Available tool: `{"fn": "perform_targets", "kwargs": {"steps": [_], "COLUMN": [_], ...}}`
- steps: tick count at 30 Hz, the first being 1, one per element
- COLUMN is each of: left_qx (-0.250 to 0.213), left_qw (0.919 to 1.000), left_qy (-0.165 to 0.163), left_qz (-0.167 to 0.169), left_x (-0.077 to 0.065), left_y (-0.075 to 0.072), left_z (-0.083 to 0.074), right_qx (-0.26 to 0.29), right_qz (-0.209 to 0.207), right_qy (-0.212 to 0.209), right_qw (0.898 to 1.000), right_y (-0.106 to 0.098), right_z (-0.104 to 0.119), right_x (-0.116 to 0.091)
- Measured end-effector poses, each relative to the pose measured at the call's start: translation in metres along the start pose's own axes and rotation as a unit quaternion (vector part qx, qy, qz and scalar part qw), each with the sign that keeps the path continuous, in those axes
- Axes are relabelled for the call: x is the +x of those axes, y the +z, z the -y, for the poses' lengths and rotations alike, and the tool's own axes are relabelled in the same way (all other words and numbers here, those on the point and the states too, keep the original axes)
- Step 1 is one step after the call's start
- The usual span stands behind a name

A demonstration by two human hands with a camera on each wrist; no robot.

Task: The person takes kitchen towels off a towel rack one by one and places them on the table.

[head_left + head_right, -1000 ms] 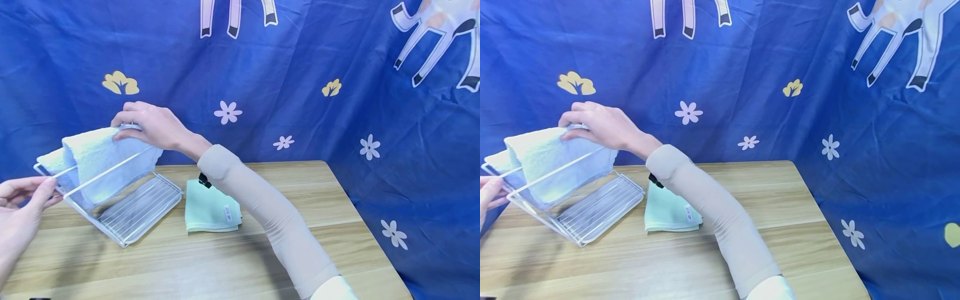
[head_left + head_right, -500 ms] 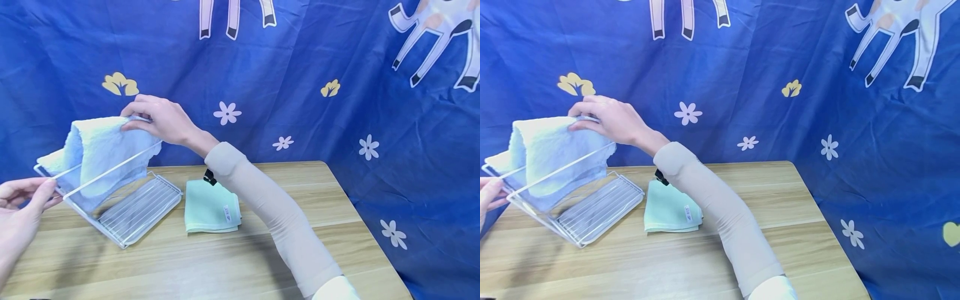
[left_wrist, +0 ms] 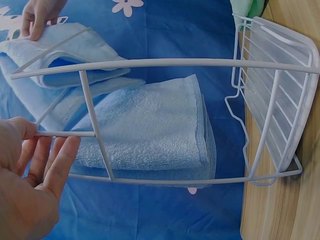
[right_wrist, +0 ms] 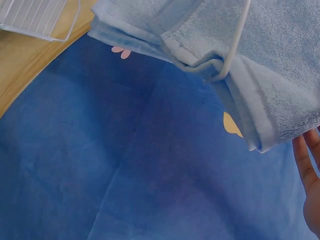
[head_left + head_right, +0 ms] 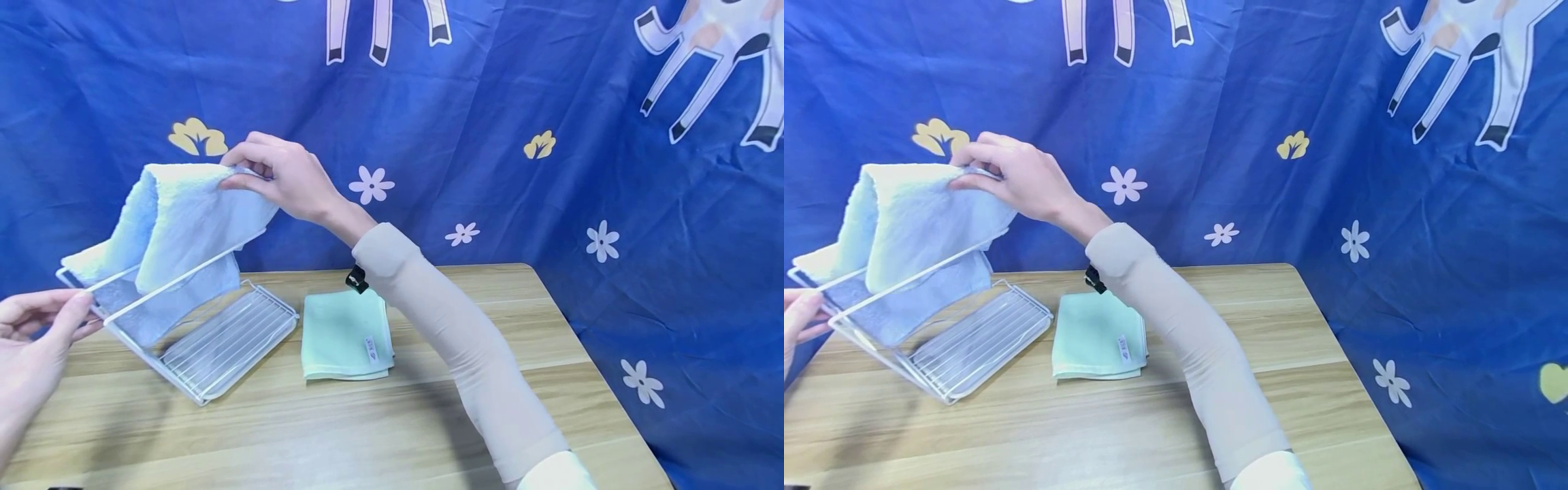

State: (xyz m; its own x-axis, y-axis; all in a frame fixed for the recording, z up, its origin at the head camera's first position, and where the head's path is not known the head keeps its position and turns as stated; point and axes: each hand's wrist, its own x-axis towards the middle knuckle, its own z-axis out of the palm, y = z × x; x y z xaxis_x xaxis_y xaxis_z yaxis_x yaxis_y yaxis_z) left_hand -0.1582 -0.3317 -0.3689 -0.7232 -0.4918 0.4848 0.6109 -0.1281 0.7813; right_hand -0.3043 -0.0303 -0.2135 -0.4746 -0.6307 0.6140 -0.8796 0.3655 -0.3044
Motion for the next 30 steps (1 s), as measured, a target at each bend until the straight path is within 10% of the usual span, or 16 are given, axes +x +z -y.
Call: {"fn": "perform_targets", "kwargs": {"steps": [30], "left_qx": [0.048], "left_qw": [0.9982], "left_qy": [-0.027], "left_qz": [-0.024], "left_x": [0.0], "left_y": [0.0], "left_z": [-0.006], "right_qx": [0.141], "right_qz": [-0.179], "right_qy": [-0.044], "right_qw": [0.973], "right_y": [-0.025], "right_z": [-0.024], "right_x": [-0.042]}}
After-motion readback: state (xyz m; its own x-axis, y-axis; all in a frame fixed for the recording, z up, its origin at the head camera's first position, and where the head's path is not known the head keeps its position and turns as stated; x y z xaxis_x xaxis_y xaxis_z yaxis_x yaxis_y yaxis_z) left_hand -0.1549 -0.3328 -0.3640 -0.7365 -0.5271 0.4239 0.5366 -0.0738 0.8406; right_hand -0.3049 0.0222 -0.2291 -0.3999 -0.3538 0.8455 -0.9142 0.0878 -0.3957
